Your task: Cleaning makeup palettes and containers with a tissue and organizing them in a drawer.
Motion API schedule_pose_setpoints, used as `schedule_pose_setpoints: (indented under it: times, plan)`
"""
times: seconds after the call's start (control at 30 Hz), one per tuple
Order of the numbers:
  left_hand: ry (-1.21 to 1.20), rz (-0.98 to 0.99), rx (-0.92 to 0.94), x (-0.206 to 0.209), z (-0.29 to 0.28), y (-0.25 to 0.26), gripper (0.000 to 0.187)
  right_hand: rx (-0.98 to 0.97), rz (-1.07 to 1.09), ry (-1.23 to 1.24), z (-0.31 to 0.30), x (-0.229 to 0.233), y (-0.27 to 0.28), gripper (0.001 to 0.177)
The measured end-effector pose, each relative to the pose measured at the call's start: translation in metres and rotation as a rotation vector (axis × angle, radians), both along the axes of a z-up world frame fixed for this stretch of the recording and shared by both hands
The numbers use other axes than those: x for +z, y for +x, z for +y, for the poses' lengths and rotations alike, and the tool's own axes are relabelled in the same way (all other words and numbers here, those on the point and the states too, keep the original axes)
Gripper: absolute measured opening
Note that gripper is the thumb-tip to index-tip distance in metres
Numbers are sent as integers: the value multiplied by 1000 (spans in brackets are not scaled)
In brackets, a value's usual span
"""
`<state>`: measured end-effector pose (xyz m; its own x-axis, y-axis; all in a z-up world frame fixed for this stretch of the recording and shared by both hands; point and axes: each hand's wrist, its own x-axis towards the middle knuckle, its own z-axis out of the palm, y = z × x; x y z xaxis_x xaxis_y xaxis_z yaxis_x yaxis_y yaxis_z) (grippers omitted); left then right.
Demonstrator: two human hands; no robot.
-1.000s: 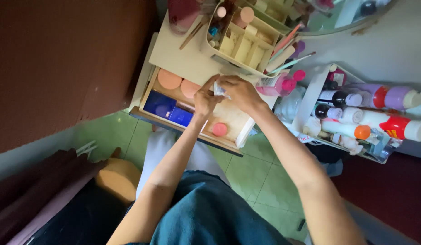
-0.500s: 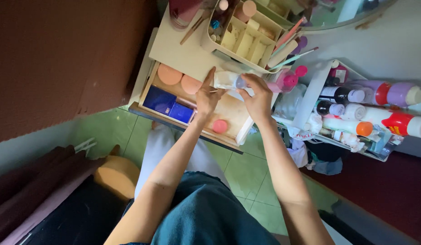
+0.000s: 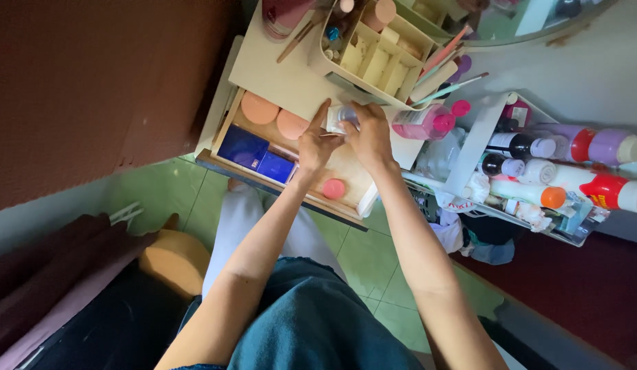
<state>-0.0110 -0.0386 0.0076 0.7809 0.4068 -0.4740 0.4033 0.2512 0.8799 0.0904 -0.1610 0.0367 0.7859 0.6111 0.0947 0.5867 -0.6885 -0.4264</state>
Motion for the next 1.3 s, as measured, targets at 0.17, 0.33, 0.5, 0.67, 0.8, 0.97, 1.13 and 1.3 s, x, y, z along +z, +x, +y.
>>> schedule_pose_setpoints:
  times: [0.17,0.33,0.5,0.67,0.8,0.97,1.13,1.3]
  plan:
    - [105,-3,-21,-5,-1,6,72,-45,56,-127,7,-2,-3,49]
    - [126,32,-33,-13,-2,8,66,-93,14,-209,15,-2,-12,49]
    - [86,16,-16,0,2,8,67,-139,124,-213,19,3,-9,46]
    - [141,49,-53,-3,5,8,66,-438,480,-195,27,-38,3,40]
    - [158,130,-43,4,2,12,61,-148,238,-481,19,-55,4,44]
    - [138,117,-10,-18,-5,14,62,-186,215,-442,27,-30,-2,44]
    - [174,56,0,-2,-7,3,65,-177,133,-440,20,-26,-5,43]
    - [160,37,-117,-9,-2,0,77,-220,25,-65,-12,-4,-13,46]
